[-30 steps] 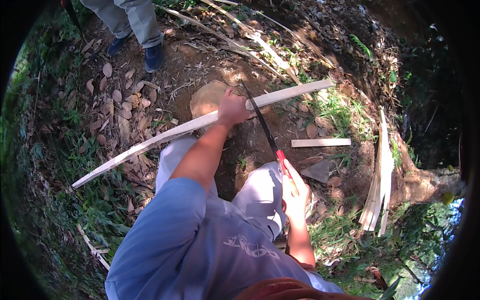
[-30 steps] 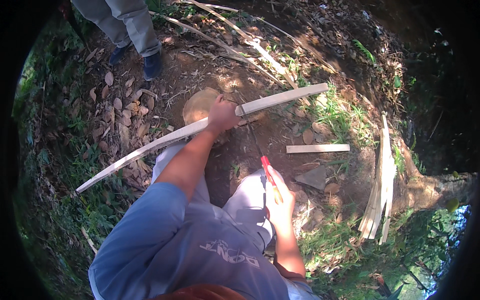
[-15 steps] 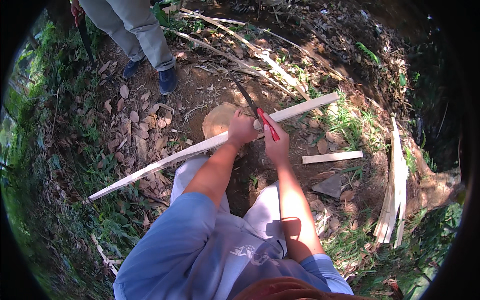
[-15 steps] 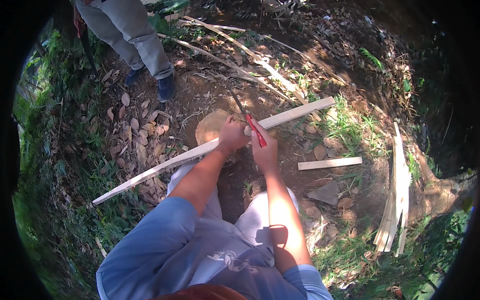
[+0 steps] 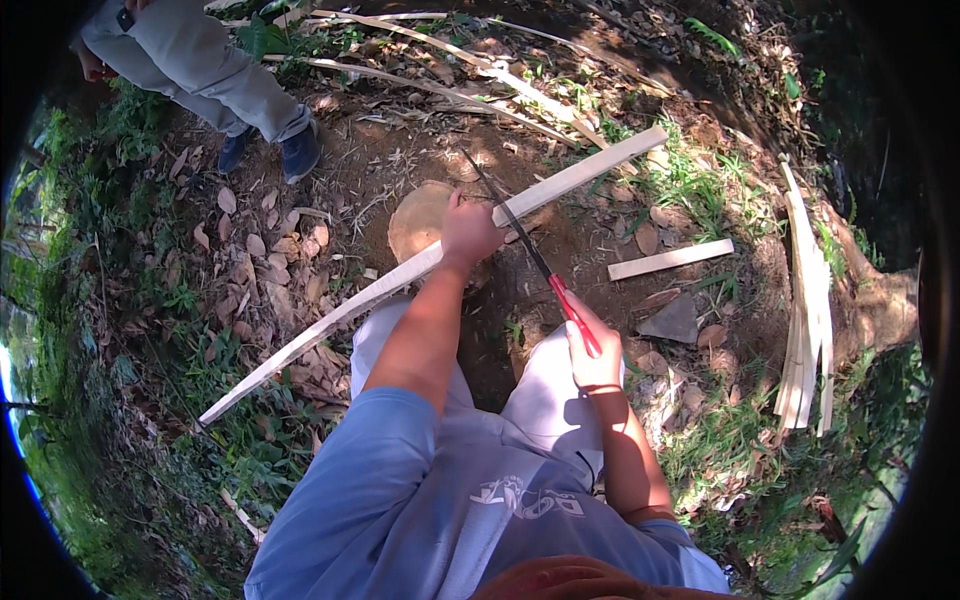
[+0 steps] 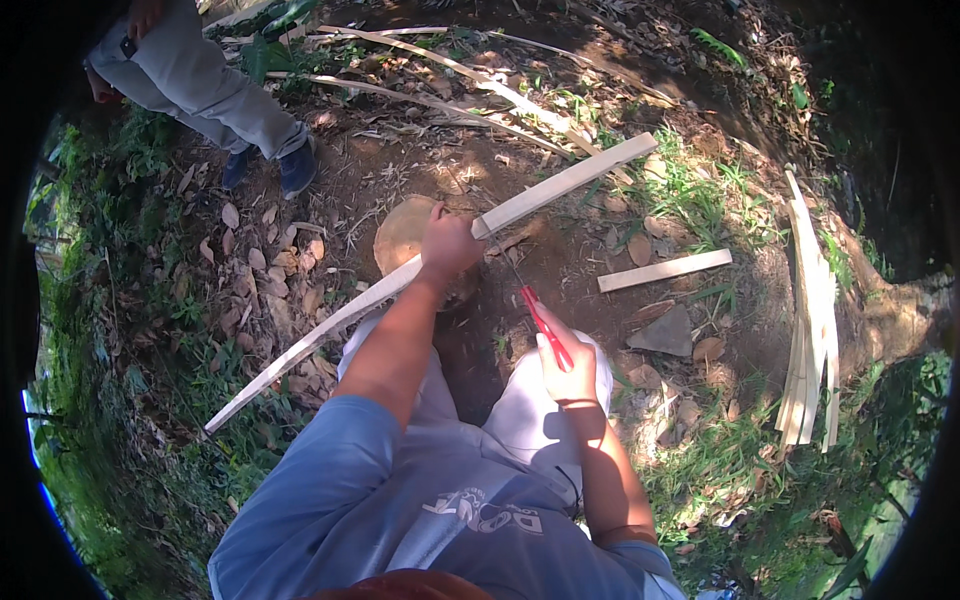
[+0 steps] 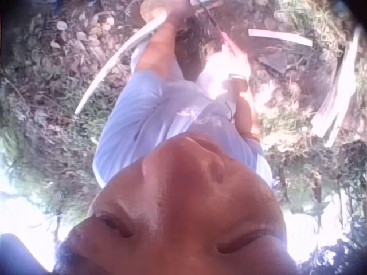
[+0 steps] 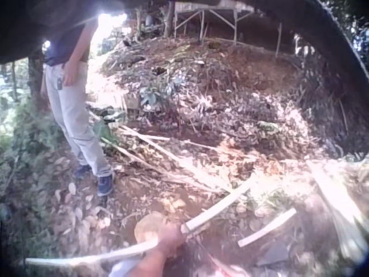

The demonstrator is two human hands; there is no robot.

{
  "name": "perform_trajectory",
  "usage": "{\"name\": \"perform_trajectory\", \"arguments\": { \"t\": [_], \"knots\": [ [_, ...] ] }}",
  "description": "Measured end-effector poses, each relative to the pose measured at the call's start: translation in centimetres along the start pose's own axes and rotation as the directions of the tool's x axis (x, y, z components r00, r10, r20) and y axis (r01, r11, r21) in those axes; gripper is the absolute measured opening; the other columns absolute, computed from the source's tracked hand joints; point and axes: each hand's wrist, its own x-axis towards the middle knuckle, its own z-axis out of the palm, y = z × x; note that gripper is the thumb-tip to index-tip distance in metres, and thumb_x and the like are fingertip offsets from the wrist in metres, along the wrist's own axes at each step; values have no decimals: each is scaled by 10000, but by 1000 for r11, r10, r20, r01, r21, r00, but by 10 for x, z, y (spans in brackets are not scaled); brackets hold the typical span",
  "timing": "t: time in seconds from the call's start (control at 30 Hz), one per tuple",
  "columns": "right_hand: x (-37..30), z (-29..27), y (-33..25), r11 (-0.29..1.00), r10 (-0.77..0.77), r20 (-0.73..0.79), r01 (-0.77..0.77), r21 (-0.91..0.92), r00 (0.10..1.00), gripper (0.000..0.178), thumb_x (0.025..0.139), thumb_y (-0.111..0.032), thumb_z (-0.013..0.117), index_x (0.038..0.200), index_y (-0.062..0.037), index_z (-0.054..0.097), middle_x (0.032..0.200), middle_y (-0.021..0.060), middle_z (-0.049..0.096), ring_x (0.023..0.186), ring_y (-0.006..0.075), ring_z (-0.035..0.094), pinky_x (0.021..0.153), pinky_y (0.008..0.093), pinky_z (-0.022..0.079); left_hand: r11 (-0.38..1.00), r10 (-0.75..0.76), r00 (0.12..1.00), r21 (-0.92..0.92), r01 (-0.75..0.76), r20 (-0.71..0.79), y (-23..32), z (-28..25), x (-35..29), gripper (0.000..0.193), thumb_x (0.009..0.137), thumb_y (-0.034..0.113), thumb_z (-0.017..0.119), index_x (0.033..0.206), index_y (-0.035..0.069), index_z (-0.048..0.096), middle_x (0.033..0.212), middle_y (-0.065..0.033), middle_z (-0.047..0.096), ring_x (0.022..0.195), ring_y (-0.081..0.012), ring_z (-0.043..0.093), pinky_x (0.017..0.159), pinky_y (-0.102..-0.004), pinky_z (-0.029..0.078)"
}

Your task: The person sits on the ground in a wooded area and uses a red hand saw to cut a long piece of light-colored wood resting on a rock. They repeatedly saw through the wood, creating smaller pieces that accumulate on the ground.

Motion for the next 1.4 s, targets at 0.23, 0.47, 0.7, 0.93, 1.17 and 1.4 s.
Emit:
{"name": "perform_trajectory", "arguments": {
  "t": [0.23,0.47,0.7,0.93,1.17,1.4],
  "knots": [
    [-66,-51,-28,919,392,168,-377,-112,904,448,982,-49,640,1421,28,679,1261,209,782,931,122,723,827,255,552,998,-1,1000,68,-1,31,3,0,1,311,799,378,799,918,90,798,850,-128,785,902,-289,775,1294,-434,322],
    [34,28,-9,990,79,-15,-77,120,997,436,1018,-64,682,1449,-126,689,1211,198,791,936,183,805,773,307,573,1000,14,999,18,-14,39,8,-4,3,297,757,295,761,932,57,788,880,-163,783,962,-301,769,1283,-460,345],
    [127,88,10,962,-130,-87,147,230,988,386,1048,-78,637,1427,-30,687,1264,247,766,1167,279,771,959,352,579,1000,-6,999,28,6,32,12,-6,-2,345,817,431,812,935,107,805,877,-136,794,945,-279,776,1280,-474,338],
    [120,89,9,955,-210,-31,211,208,977,432,1040,-50,623,1470,-54,664,1300,244,757,1234,325,745,1002,380,580,1000,-24,992,18,22,122,19,-27,-5,233,821,304,750,864,79,787,824,-166,766,910,-313,771,1296,-481,320],
    [106,75,-1,979,-154,1,152,136,988,419,1055,-63,606,1469,-8,649,1356,237,738,1279,299,720,1065,368,533,999,-41,992,4,41,117,8,-17,1,245,855,303,718,924,82,797,905,-170,792,984,-296,771,1313,-462,289],
    [1,16,-24,981,96,35,-101,166,995,442,1021,-25,638,1460,-55,675,1346,217,750,1129,254,763,990,365,559,998,-44,992,48,39,119,-1,-15,-9,337,872,380,754,999,70,792,901,-167,790,997,-306,771,1304,-471,300]
  ]
}}
